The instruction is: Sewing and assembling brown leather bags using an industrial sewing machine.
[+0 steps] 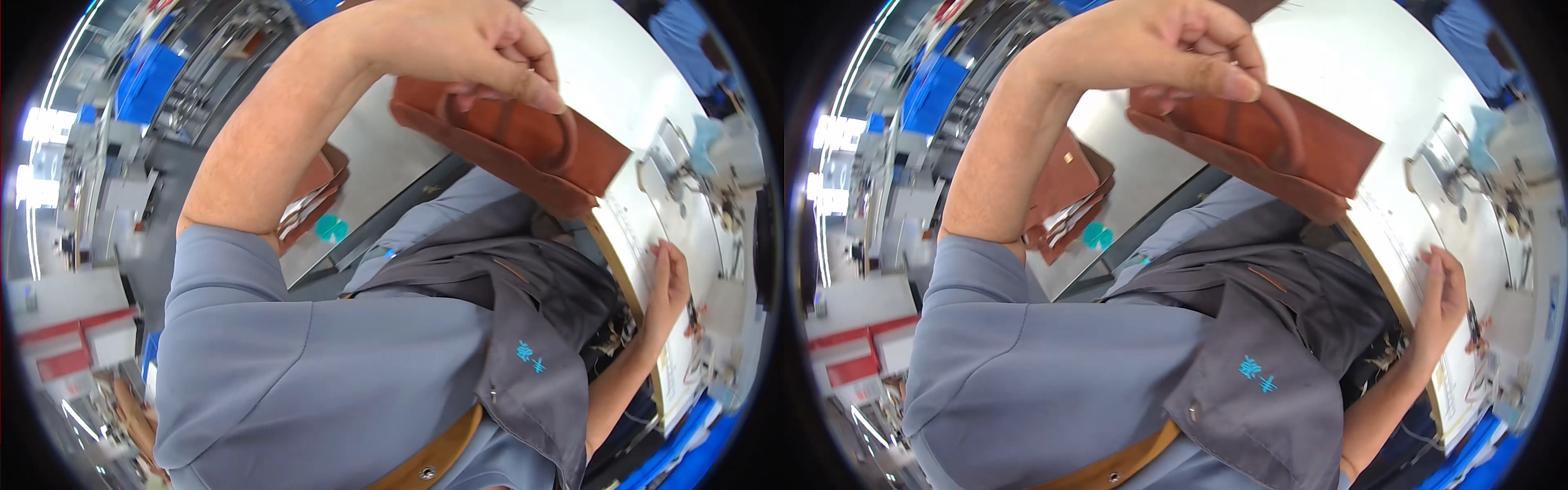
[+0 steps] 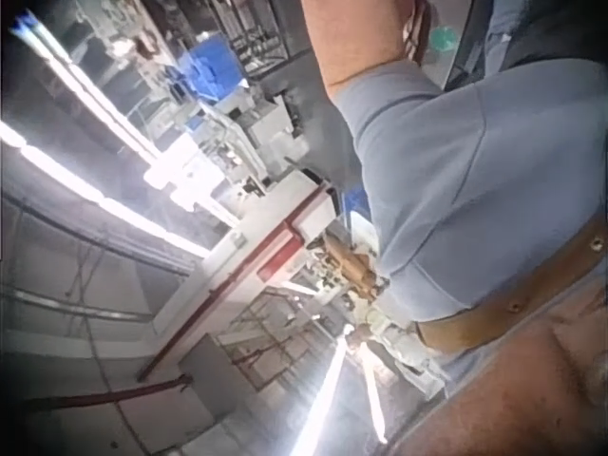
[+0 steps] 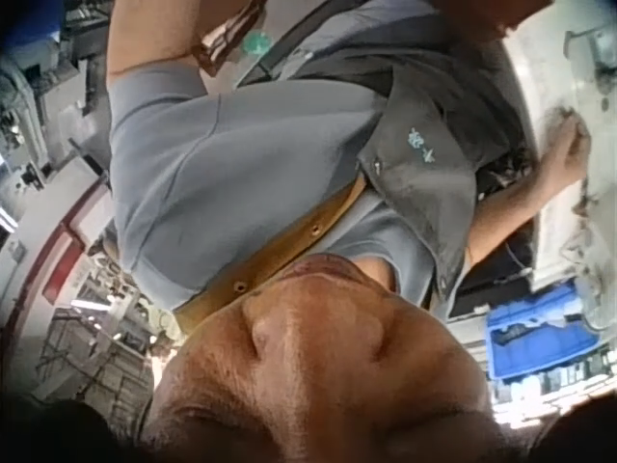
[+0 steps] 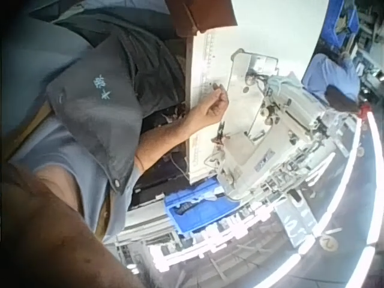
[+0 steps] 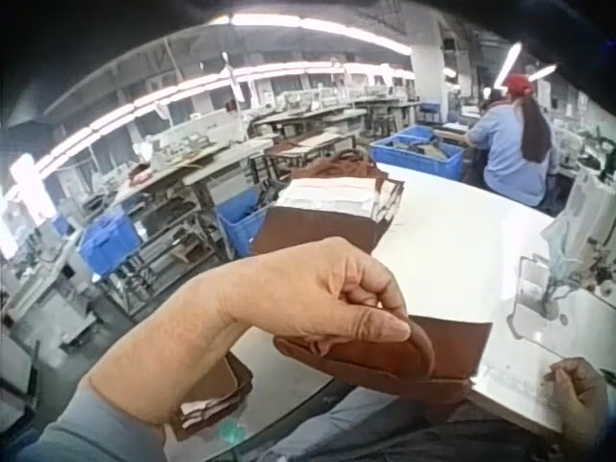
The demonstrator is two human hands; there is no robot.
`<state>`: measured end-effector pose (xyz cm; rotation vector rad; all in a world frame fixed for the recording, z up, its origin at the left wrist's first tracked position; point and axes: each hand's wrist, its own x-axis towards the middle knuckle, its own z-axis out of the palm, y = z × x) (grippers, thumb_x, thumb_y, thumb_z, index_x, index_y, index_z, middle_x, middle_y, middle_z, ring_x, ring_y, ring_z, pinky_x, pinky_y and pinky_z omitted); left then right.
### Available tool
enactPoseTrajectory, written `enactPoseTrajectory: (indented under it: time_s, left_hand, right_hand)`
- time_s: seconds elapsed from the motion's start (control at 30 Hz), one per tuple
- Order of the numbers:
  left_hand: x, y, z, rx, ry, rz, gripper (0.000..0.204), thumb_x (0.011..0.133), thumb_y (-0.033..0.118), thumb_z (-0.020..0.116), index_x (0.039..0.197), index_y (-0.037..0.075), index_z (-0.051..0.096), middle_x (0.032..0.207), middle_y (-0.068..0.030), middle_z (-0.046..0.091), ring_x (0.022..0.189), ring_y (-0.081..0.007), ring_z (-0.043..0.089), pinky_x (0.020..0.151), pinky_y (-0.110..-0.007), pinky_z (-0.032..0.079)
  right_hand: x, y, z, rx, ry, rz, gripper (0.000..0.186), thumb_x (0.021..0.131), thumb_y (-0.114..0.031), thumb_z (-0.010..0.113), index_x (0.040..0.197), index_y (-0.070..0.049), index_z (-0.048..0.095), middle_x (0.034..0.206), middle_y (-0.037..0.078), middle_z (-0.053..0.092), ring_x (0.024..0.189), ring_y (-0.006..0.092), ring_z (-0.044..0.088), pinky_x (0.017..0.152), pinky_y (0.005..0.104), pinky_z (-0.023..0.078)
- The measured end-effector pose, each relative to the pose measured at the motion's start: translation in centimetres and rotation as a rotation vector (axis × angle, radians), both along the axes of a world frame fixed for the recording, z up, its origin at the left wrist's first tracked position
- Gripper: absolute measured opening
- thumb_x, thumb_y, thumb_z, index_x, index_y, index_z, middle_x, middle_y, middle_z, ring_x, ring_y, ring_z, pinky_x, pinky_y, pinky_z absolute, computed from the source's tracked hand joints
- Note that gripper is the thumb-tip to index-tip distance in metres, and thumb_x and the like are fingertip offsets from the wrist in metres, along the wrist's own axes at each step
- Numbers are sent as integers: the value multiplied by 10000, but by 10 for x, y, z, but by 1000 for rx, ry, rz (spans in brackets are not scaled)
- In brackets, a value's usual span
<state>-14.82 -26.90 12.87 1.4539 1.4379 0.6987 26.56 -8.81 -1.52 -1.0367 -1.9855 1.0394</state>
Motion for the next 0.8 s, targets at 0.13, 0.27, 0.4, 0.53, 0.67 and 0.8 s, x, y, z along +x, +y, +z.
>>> enactPoseTrajectory:
  time_s: [0.13, 0.27, 0.4, 0.53, 0.67, 0.8]
  left_hand:
    - [-30, -80, -24, 97, 120, 390, 291, 951, 320, 730, 1058, 49, 735, 660, 69, 554, 538, -14, 457, 481, -189, 330]
    - [-95, -155, -61, 126, 111, 646, 353, 968, 351, 716, 1079, 16, 718, 664, 73, 531, 528, -3, 424, 500, -185, 324]
    - [-135, -211, -87, 136, -246, 1009, 369, 1003, 334, 683, 1123, -15, 677, 670, 71, 480, 522, -16, 369, 521, -196, 317]
    - [-159, -248, -115, 242, -340, 1200, 348, 1027, 314, 655, 1140, -15, 666, 671, 59, 473, 530, -27, 350, 561, -197, 327]
    - [-179, -256, -126, 295, -264, 1185, 351, 1028, 312, 652, 1150, -18, 668, 692, 58, 495, 555, -38, 361, 599, -217, 364]
    - [-188, -260, -129, 326, -405, 1343, 312, 1010, 283, 684, 1105, -15, 682, 706, 49, 521, 560, -45, 385, 614, -219, 382]
  right_hand:
    - [3, 0, 0, -23, -20, 4, 255, 1055, -161, 581, 1189, 39, 666, 1086, 85, 697, 1050, 132, 619, 1004, 280, 431]
    - [-5, -2, 0, -27, -13, 5, 267, 1061, -176, 579, 1190, 41, 663, 1094, 92, 695, 1051, 128, 601, 1014, 279, 427]
    - [-1, -1, -2, -49, -26, -24, 277, 1069, -160, 565, 1228, 51, 650, 1137, 104, 691, 1103, 144, 618, 1046, 284, 435]
    - [0, 1, -3, -18, -29, -24, 281, 1065, -180, 573, 1206, 50, 652, 1115, 106, 686, 1079, 143, 614, 1028, 283, 439]
    - [0, 1, -5, -12, -16, -11, 281, 1066, -169, 569, 1214, 56, 648, 1122, 113, 684, 1087, 147, 617, 1037, 283, 438]
    - [3, -1, -7, -3, -27, -33, 273, 1068, -152, 563, 1212, 65, 646, 1115, 112, 683, 1087, 145, 621, 1037, 279, 444]
